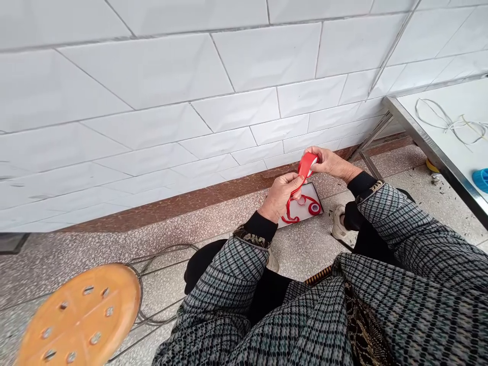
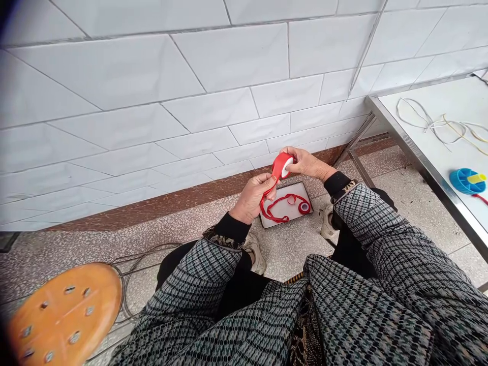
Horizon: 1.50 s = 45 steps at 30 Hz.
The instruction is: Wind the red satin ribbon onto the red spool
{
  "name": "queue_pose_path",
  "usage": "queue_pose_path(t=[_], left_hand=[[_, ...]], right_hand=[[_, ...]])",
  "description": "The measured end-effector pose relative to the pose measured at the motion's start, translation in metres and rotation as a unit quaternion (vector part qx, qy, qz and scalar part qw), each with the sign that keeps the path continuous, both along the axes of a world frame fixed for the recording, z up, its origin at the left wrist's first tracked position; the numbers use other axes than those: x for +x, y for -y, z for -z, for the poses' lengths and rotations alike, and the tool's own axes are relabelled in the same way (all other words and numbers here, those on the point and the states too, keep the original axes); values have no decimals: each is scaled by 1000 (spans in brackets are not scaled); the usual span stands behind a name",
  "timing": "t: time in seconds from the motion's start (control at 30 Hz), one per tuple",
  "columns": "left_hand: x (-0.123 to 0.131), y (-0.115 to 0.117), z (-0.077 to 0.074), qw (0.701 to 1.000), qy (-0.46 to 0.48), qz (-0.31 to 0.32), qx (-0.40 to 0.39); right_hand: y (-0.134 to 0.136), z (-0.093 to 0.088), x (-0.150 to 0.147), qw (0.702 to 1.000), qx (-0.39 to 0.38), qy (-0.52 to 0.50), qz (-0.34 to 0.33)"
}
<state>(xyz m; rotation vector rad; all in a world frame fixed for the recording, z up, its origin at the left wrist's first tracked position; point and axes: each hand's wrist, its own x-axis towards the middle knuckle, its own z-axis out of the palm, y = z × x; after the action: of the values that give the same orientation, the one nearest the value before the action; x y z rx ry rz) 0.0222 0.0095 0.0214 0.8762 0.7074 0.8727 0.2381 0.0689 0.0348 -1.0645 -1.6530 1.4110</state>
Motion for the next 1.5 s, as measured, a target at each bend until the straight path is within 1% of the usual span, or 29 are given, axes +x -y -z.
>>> queue_pose_path(t=[0.17, 0.3, 0.43, 0.6, 0.7, 0.8, 0.9, 1.0, 1.1, 1.17, 1.3, 1.5], left_hand=[[1, 0, 0, 999, -15, -38, 12], [0, 0, 0, 1000, -5, -27, 4], [2, 0, 2, 1000, 1, -22, 3], [7, 1, 6, 1000, 12, -25, 0], [10, 2, 7, 999, 28, -30, -13], [12, 2, 7, 999, 37, -37, -16], [13, 2, 7, 998, 15, -62, 2], [16, 3, 10, 995, -12, -100, 19], [20, 3, 13, 987, -5, -159, 21], [22, 2, 14, 984, 1, -177, 22], [20, -2, 15, 991, 0, -133, 21], [14, -8, 21, 993, 13, -118, 8]], right_hand=[[-3, -1, 3, 1000, -12, -6, 1], [-1, -2, 3, 999, -33, -39, -9], [2, 0, -2, 992, -72, -102, 9], [6, 12, -14, 975, -125, -181, 15], [10, 21, -23, 960, -148, -234, 33], [13, 24, -29, 949, -165, -265, 39], [14, 26, -31, 938, -185, -292, 30], [15, 29, -32, 923, -212, -318, 43], [17, 34, -36, 907, -233, -346, 57], [19, 36, -39, 897, -247, -361, 58], [23, 36, -44, 885, -288, -361, 49], [28, 31, -51, 862, -326, -373, 108]])
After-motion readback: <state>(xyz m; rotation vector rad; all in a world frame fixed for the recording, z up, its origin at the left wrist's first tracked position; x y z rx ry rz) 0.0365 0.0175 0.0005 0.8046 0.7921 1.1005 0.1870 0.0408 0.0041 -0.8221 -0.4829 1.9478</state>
